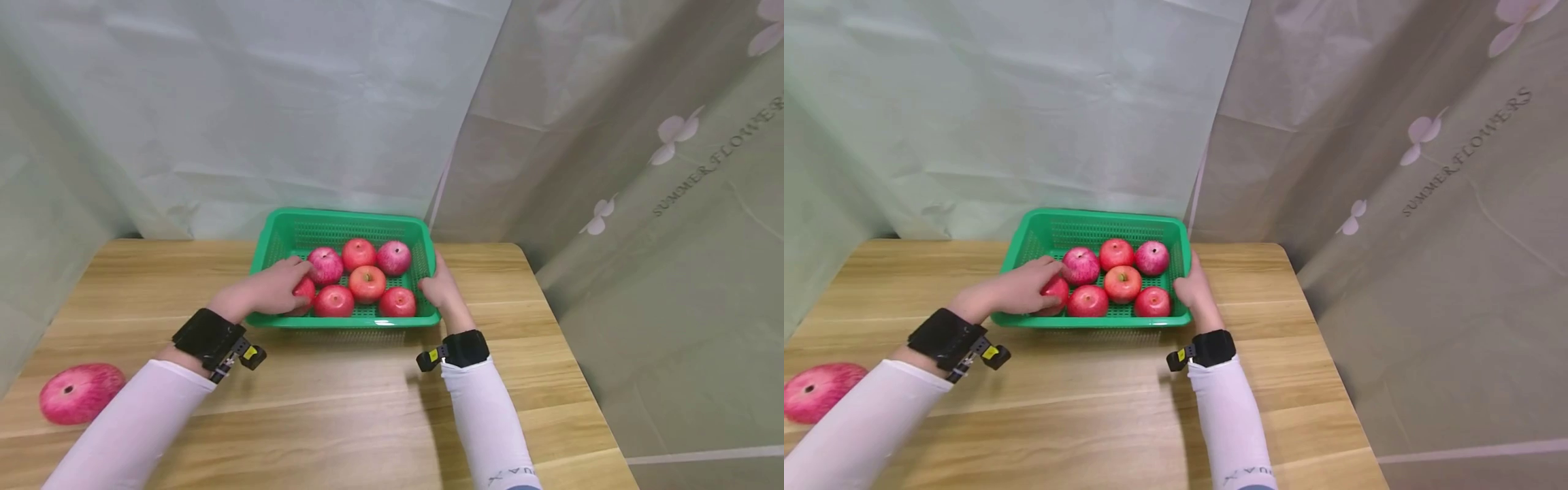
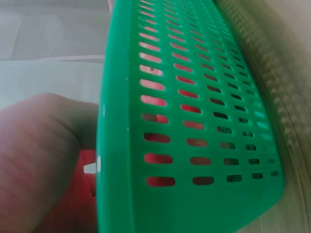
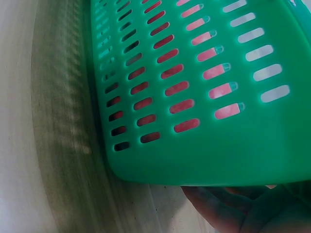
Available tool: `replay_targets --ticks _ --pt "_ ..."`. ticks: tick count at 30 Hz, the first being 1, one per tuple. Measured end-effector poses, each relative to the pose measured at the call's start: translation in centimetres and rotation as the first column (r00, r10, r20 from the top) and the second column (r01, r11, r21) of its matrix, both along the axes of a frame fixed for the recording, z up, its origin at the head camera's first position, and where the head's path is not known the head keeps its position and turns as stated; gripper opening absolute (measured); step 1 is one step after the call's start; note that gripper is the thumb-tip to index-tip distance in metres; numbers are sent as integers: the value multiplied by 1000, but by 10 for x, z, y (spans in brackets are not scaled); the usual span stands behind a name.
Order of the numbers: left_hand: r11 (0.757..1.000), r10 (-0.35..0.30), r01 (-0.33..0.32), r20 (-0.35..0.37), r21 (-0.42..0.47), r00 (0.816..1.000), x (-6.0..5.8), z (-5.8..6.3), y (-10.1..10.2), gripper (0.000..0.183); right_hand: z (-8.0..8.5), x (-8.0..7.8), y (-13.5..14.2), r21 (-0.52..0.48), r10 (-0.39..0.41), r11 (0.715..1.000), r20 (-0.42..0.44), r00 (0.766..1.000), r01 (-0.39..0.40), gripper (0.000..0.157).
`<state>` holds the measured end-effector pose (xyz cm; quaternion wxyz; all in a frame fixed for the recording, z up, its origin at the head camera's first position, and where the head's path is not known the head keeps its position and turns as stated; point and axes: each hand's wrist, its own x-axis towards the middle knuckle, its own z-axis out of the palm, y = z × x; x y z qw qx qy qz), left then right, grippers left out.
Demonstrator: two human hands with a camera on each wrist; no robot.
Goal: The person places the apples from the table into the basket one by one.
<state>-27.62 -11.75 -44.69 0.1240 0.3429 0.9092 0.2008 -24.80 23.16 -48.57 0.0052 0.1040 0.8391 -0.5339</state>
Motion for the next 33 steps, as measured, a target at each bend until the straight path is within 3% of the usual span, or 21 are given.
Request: replay_targets --ticks 11,24,33 --pt "1000 25 -25 -8 4 1000 2 0 -2 80 0 1 0 -10 -4 1000 10 1000 4 97" --pt "999 -6 9 -53 53 999 -1 -3 -7 71 0 1 2 -11 -11 1000 29 1000 11 95" --pt "998 22 -20 -42 52 999 1 1 -8 65 0 1 1 -9 -5 1000 24 1000 6 95"
